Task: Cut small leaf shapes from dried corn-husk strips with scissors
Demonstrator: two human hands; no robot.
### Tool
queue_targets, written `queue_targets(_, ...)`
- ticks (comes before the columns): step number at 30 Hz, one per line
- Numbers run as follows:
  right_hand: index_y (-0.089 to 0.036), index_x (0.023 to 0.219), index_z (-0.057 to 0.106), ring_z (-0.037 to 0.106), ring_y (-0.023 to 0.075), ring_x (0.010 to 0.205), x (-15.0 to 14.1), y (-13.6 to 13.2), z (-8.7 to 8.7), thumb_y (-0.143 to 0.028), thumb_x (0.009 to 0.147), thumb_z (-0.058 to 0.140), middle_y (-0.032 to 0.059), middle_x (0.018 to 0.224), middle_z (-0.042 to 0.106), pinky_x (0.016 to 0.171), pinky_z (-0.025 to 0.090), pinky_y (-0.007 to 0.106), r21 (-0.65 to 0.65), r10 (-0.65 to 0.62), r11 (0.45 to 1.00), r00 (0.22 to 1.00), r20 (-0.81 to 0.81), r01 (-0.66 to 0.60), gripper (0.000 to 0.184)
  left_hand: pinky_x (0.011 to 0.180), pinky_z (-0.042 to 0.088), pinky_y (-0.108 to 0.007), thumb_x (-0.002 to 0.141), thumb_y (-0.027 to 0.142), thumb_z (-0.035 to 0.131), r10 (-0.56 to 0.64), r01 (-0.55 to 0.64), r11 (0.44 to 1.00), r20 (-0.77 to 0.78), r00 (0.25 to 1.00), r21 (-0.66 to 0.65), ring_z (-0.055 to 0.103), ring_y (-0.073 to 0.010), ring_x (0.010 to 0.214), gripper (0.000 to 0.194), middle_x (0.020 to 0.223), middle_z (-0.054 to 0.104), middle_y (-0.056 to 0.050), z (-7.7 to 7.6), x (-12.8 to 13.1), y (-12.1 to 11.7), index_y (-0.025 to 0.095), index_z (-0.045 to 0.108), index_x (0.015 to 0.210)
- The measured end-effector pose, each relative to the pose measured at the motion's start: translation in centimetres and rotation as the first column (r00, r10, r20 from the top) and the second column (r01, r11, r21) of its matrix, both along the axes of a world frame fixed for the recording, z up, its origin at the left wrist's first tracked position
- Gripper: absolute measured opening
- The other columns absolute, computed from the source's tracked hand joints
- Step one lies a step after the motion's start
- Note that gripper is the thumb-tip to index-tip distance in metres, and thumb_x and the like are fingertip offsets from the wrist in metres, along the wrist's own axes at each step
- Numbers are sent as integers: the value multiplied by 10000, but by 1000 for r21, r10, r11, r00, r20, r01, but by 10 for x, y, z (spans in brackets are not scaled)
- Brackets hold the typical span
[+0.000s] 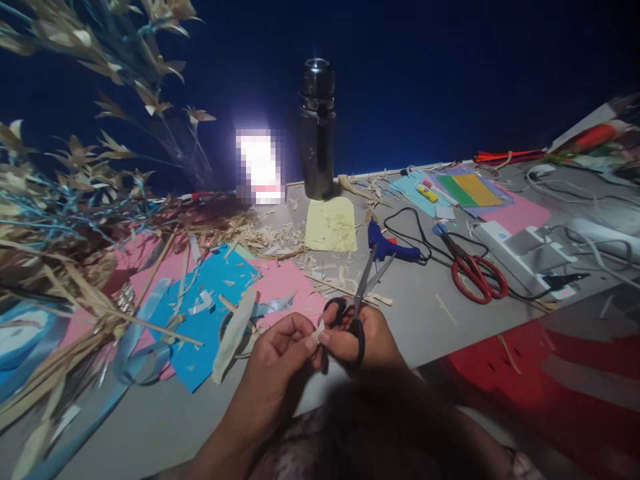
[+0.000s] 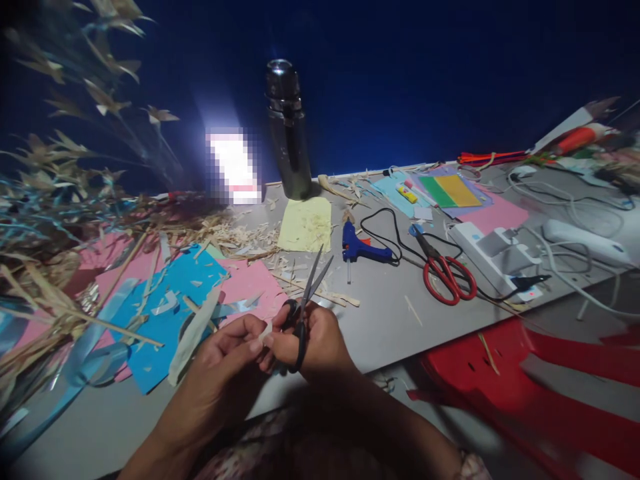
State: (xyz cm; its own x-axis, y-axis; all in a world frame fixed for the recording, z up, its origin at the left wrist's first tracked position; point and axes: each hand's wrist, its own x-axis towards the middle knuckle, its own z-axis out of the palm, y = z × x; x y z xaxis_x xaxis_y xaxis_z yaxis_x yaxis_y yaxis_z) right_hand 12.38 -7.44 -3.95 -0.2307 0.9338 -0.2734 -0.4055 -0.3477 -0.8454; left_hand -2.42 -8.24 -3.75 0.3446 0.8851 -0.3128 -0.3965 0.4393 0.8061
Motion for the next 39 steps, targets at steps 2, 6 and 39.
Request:
queue_targets(2,-201,837,529,627,167,465,-3,-1,0,-218,654,799,-36,510,635,463,477,235,-5,-38,999,999,21,38,326,685,404,-283,859,260,730,-8,8,1000,-14,1000,3,541,-143,673,156,666,642,-8,0,-1,0,179,626,778)
queue_targets(6,-194,826,557,570,126,466,-6,0,0,-228,648,785,-49,572,613,461,455,225,8,-171,985,985,12,170,290,653,404,-275,852,272,731,-7,7,1000,34,999,-16,537,-142,643,172,641,634,-13,4,-2,-1,173,628,755)
queue_targets(39,-154,797,638,483,105,554,3,-1,5,-350,667,826,-9,674,596,497,371,214,53,-144,989,986,80,140,301,616,361,-292,781,223,760,41,-32,997,124,991,-72,481,-150,581,190,553,566,11,9,4,-4,185,615,665)
